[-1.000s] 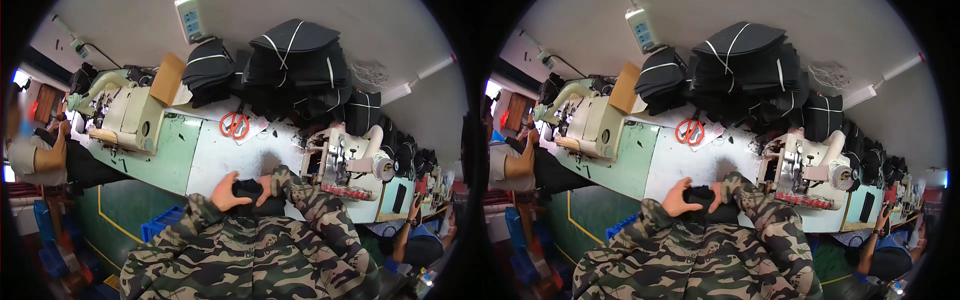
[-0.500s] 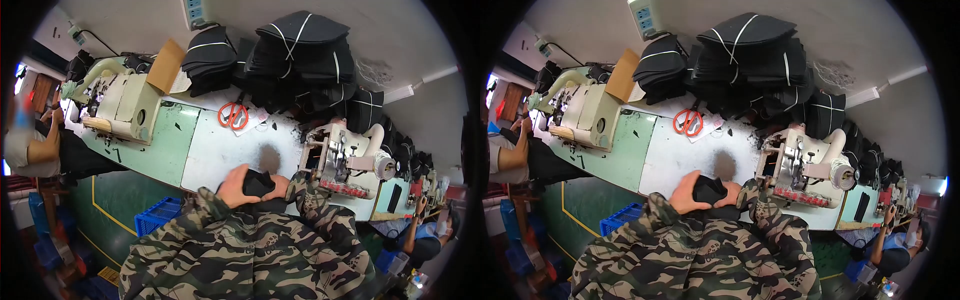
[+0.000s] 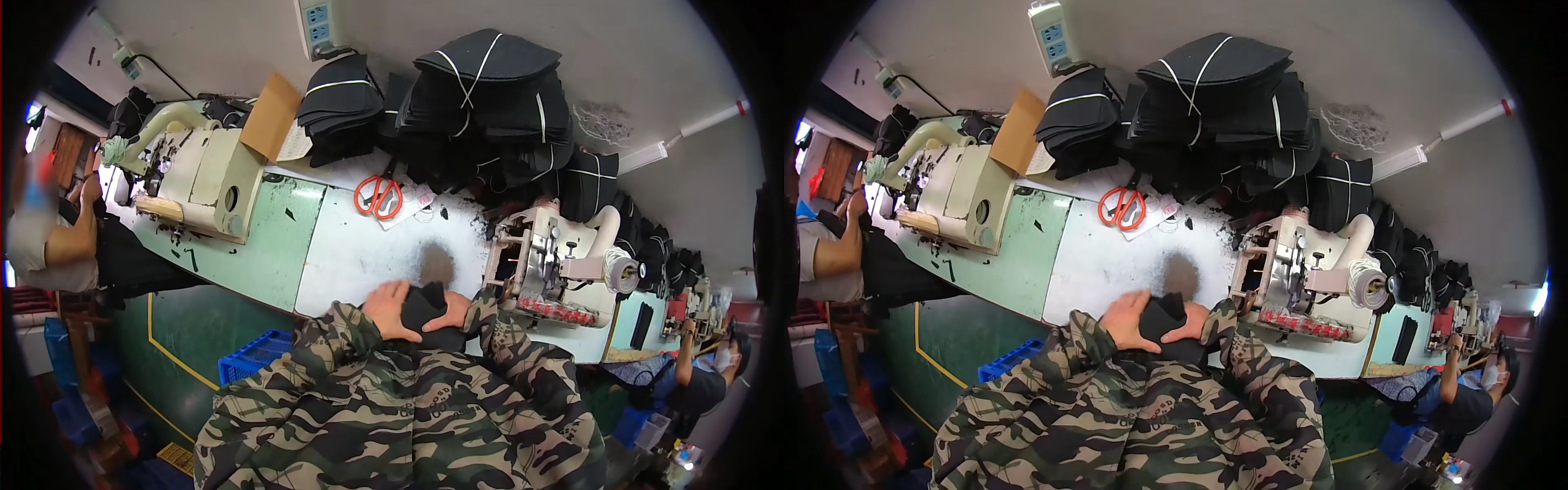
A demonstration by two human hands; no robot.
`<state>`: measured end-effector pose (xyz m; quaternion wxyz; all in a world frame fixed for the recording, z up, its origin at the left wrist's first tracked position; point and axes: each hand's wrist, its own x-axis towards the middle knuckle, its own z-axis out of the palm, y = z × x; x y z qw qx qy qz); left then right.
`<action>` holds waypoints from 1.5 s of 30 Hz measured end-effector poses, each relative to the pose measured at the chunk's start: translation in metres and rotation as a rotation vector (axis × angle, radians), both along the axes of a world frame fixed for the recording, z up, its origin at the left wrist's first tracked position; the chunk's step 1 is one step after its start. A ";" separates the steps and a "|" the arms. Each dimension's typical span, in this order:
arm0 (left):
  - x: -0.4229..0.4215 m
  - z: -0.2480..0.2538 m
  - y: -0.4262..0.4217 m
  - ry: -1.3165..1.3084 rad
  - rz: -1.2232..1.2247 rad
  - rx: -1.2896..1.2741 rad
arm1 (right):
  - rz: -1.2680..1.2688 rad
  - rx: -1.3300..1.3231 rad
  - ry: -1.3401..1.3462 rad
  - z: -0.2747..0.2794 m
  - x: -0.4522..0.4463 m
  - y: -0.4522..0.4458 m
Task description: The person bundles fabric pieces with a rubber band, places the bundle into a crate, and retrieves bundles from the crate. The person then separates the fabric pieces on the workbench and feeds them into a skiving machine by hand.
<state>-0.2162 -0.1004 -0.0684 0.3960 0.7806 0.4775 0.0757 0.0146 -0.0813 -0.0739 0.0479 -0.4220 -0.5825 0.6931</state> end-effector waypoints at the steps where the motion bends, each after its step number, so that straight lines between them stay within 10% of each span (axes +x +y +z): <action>1: 0.006 0.005 0.001 0.023 -0.062 -0.084 | 0.060 -0.023 -0.043 -0.004 0.000 0.002; 10: 0.077 0.011 -0.013 0.029 -0.364 0.286 | 0.271 -0.063 -0.118 0.019 0.035 0.007; 14: 0.044 0.030 0.011 -0.258 -0.404 -0.137 | 0.315 0.213 -0.410 0.028 0.024 -0.028; 16: 0.007 0.019 0.006 -0.257 -0.125 0.099 | 0.088 0.354 -0.459 0.016 0.030 -0.046; 19: -0.020 0.005 -0.010 0.008 -0.020 0.016 | 0.162 0.114 -0.396 0.022 0.033 -0.033; 29: 0.025 0.004 -0.003 -0.666 -0.069 -0.395 | 0.237 0.152 -0.117 0.025 0.014 -0.014; 32: 0.044 -0.001 -0.002 -0.512 -0.093 -0.370 | 0.237 0.122 -0.056 0.021 0.006 -0.016; 38: -0.008 0.029 -0.002 -0.406 0.145 0.051 | 0.203 0.237 -0.313 0.039 0.015 -0.022; 45: -0.039 -0.042 -0.032 -0.048 -0.379 0.489 | -0.397 0.353 -0.206 0.073 0.023 -0.007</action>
